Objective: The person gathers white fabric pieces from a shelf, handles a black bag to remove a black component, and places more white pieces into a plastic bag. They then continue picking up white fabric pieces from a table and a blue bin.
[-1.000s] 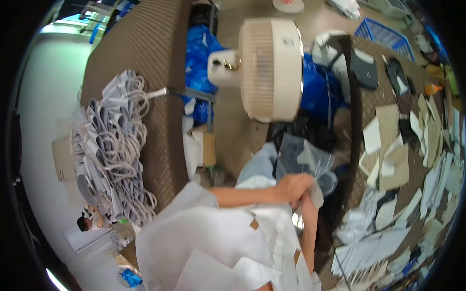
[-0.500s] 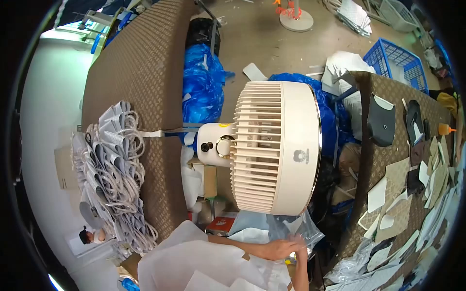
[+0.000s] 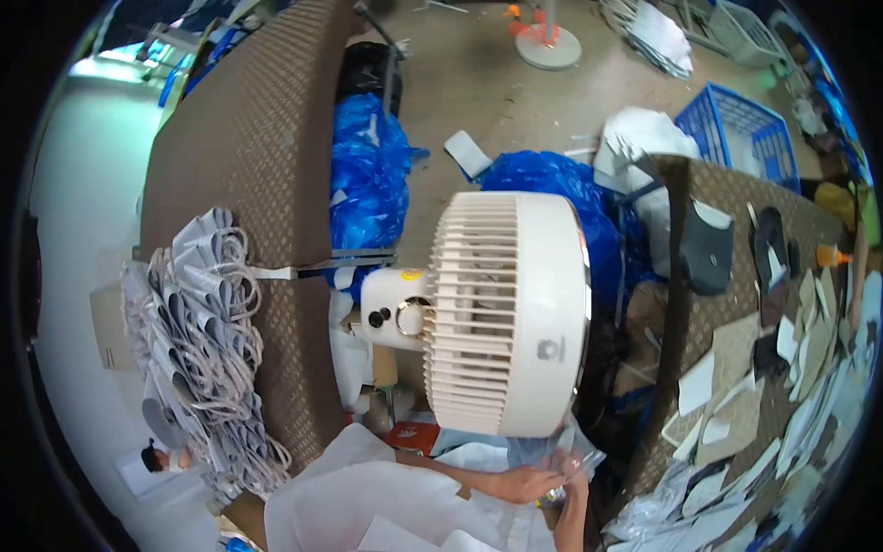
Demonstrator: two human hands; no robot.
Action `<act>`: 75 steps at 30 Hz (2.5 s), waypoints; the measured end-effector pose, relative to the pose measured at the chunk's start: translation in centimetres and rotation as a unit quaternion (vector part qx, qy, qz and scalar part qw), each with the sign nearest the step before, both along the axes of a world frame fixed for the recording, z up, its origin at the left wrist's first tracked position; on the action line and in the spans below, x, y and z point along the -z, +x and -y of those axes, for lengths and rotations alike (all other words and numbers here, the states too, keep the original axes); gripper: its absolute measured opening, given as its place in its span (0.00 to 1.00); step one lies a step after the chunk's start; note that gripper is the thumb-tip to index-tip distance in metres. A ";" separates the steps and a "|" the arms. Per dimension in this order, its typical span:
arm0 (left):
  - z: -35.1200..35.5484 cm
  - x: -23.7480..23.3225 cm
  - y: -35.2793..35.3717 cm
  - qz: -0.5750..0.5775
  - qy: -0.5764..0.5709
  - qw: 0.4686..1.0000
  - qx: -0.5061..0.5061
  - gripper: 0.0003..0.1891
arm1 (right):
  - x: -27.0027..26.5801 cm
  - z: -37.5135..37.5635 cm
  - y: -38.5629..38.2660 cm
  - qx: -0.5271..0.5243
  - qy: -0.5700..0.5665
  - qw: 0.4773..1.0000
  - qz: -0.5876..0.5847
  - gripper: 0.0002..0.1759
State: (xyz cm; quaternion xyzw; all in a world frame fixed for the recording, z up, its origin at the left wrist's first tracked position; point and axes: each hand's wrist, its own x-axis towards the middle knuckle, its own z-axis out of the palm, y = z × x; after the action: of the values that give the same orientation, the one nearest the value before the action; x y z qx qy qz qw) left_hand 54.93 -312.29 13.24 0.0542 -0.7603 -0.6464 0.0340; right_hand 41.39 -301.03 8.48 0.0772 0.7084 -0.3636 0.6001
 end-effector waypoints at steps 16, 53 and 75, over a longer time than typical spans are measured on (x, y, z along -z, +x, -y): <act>2.4 -4.9 -5.5 -0.046 -0.140 0.987 -0.061 0.07 | -7.3 -3.0 0.9 0.109 0.060 0.977 -0.174 0.14; 14.5 10.3 11.2 0.435 0.092 0.896 -0.016 0.28 | -9.2 -2.0 7.4 0.154 -0.164 0.970 0.093 0.23; -3.3 2.7 -4.5 0.330 0.486 0.808 0.039 0.22 | -15.7 -13.2 2.0 0.236 -0.030 0.932 -0.273 0.23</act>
State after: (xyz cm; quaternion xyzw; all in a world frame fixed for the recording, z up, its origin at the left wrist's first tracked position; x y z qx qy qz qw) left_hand 50.39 -309.00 10.58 0.2436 -0.3139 -0.8754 -0.2752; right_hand 43.39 -287.80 24.15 0.1216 0.7948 -0.5231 0.2825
